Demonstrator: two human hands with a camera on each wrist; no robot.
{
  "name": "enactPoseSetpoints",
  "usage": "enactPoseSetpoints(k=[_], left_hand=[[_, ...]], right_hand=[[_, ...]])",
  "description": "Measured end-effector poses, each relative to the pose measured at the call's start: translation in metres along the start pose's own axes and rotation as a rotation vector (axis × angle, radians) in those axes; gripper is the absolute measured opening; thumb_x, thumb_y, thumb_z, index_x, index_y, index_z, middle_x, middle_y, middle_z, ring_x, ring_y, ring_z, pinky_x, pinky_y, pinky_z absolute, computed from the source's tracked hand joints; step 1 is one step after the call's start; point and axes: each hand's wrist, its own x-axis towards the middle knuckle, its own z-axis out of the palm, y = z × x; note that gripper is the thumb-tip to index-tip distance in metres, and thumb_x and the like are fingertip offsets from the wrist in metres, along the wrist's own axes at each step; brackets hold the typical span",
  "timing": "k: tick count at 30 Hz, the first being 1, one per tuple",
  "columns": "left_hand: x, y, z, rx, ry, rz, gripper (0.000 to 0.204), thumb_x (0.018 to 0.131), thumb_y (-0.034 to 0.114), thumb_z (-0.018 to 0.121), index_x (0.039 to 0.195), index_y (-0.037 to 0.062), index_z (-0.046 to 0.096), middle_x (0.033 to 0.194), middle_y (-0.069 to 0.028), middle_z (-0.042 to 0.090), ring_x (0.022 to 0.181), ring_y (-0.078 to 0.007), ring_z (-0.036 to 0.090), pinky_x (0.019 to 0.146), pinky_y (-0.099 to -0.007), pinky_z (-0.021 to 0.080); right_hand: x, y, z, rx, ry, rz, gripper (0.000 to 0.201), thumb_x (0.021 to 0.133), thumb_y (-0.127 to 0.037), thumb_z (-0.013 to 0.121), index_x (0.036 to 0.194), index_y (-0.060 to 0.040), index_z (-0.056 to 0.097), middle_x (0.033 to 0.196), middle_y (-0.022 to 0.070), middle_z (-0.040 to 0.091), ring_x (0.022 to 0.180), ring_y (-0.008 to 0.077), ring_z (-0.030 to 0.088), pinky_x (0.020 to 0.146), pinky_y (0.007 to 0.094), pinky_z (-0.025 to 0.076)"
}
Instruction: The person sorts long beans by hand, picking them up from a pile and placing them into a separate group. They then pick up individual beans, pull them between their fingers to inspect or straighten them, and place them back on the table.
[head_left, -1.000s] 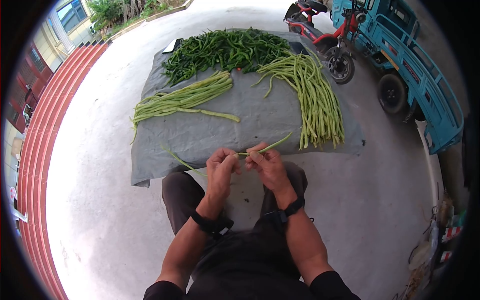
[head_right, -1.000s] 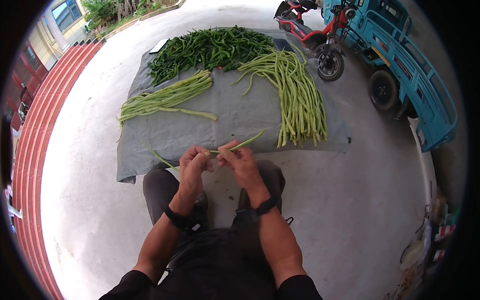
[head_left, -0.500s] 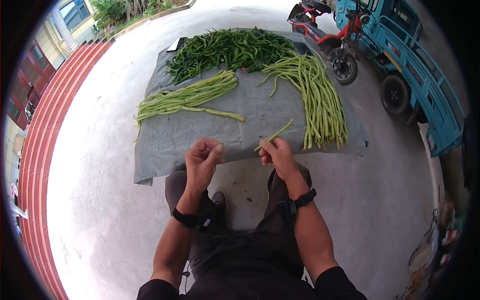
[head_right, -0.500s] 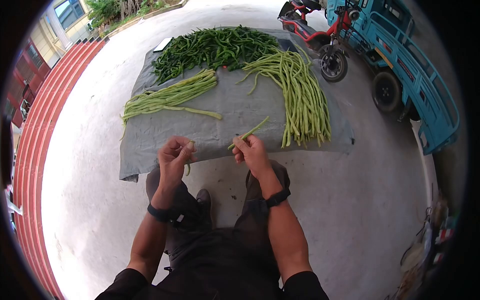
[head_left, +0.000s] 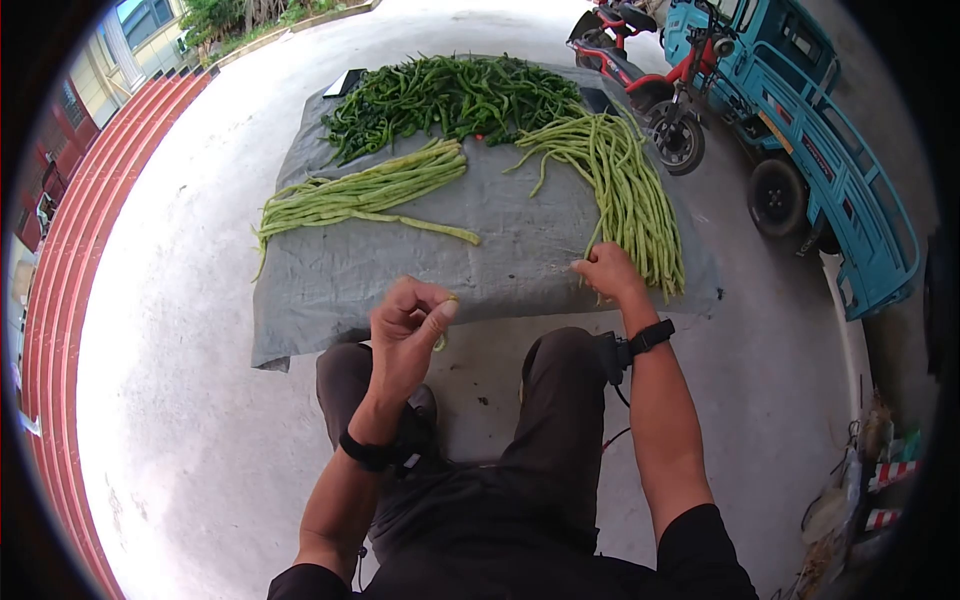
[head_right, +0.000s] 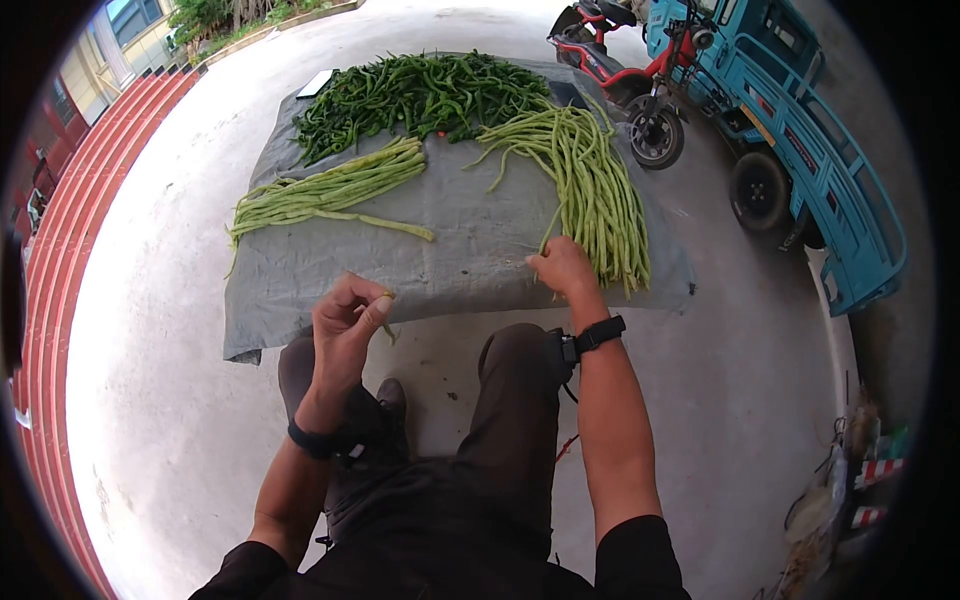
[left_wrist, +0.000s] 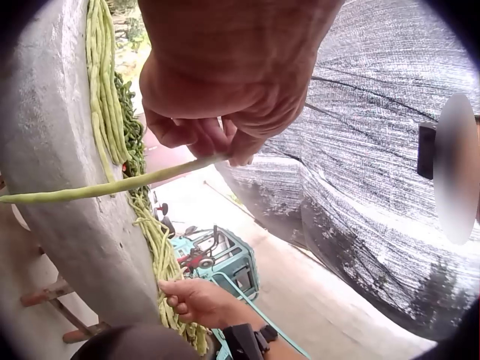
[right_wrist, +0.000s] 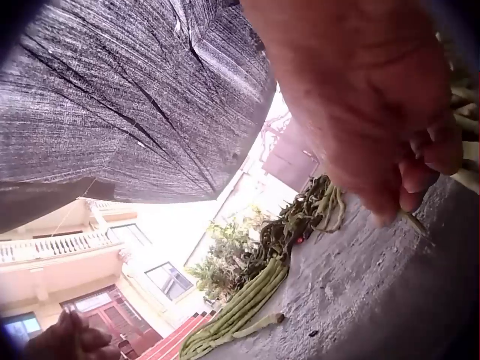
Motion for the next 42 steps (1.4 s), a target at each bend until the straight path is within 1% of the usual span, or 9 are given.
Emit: enactPoseSetpoints(k=[1,8,10,12,14,19,24,34,42], left_hand=[[-0.001,0.000,0.001,0.015,0.000,0.011,0.005,0.101,0.006,0.076,0.101,0.0063,0.070,0.096,0.0039,0.066,0.079,-0.0029,0.053,0.070,-0.0221,0.043],[-0.006,0.009,0.010,-0.002,-0.007,-0.016,0.006,0.101,0.007,0.077,0.102,0.0062,0.071,0.093,0.0061,0.067,0.083,-0.0017,0.056,0.074,-0.0219,0.046],[-0.008,0.006,0.006,0.035,-0.015,-0.070,0.005,0.101,0.008,0.077,0.102,0.0059,0.072,0.097,0.0055,0.069,0.088,-0.0018,0.059,0.079,-0.0218,0.048],[-0.010,0.004,0.007,0.051,-0.048,-0.100,0.008,0.102,0.012,0.076,0.104,0.0065,0.071,0.096,0.0055,0.069,0.085,-0.0024,0.059,0.076,-0.0224,0.048],[-0.011,0.013,0.010,0.130,-0.078,-0.109,0.009,0.101,0.013,0.077,0.104,0.0065,0.071,0.095,0.0044,0.069,0.083,-0.0029,0.060,0.073,-0.0241,0.049],[-0.017,0.012,0.013,0.010,-0.128,-0.104,0.011,0.102,0.012,0.075,0.105,0.0036,0.069,0.094,0.0016,0.069,0.085,-0.0054,0.065,0.073,-0.0263,0.052],[-0.023,0.004,0.019,0.021,-0.136,0.072,0.015,0.102,0.012,0.074,0.108,0.0009,0.067,0.098,-0.0029,0.071,0.093,-0.0086,0.068,0.080,-0.0281,0.055],[-0.039,-0.004,0.016,-0.084,-0.145,0.024,0.025,0.109,0.026,0.064,0.115,0.0017,0.063,0.116,-0.0055,0.069,0.111,-0.0114,0.064,0.092,-0.0336,0.052],[-0.045,0.006,0.017,0.212,-0.183,0.078,0.022,0.102,0.025,0.067,0.106,0.0035,0.065,0.097,-0.0111,0.072,0.085,-0.0247,0.072,0.078,-0.0394,0.055]], right_hand=[[0.004,0.003,-0.007,-0.057,-0.067,0.049,0.033,0.088,-0.027,0.081,0.083,0.0051,0.074,0.085,0.0280,0.073,0.083,0.0473,0.072,0.079,0.0521,0.058],[-0.014,0.014,-0.004,-0.068,0.312,-0.104,0.029,0.082,-0.019,0.085,0.087,0.0030,0.067,0.089,0.0247,0.072,0.092,0.0457,0.071,0.082,0.0524,0.055],[-0.020,0.010,-0.004,0.003,0.223,-0.171,0.026,0.085,-0.016,0.083,0.093,0.0022,0.066,0.087,0.0208,0.071,0.089,0.0434,0.069,0.080,0.0507,0.054],[-0.036,-0.018,-0.007,0.303,0.015,-0.083,0.015,0.092,-0.012,0.074,0.098,-0.0011,0.066,0.079,0.0087,0.066,0.064,0.0184,0.065,0.057,0.0383,0.050],[-0.069,-0.069,-0.019,0.557,-0.199,-0.092,0.014,0.093,-0.010,0.073,0.102,-0.0018,0.066,0.080,0.0038,0.066,0.059,0.0097,0.059,0.051,0.0313,0.046],[-0.129,-0.134,-0.020,0.769,-0.515,-0.300,0.022,0.091,-0.013,0.076,0.107,-0.0018,0.066,0.082,-0.0003,0.066,0.069,0.0070,0.061,0.062,0.0267,0.049],[-0.142,-0.139,0.007,0.698,-0.451,-0.380,0.021,0.091,-0.015,0.079,0.099,-0.0043,0.064,0.079,-0.0018,0.063,0.074,0.0050,0.058,0.063,0.0255,0.045],[-0.167,-0.152,0.013,0.857,-0.338,-0.350,0.014,0.098,-0.012,0.072,0.094,-0.0065,0.060,0.074,-0.0013,0.058,0.064,0.0063,0.055,0.055,0.0250,0.041],[-0.177,-0.142,0.011,0.829,-0.204,-0.298,0.010,0.102,-0.011,0.063,0.095,-0.0055,0.058,0.078,0.0015,0.056,0.069,0.0086,0.054,0.060,0.0269,0.043]])
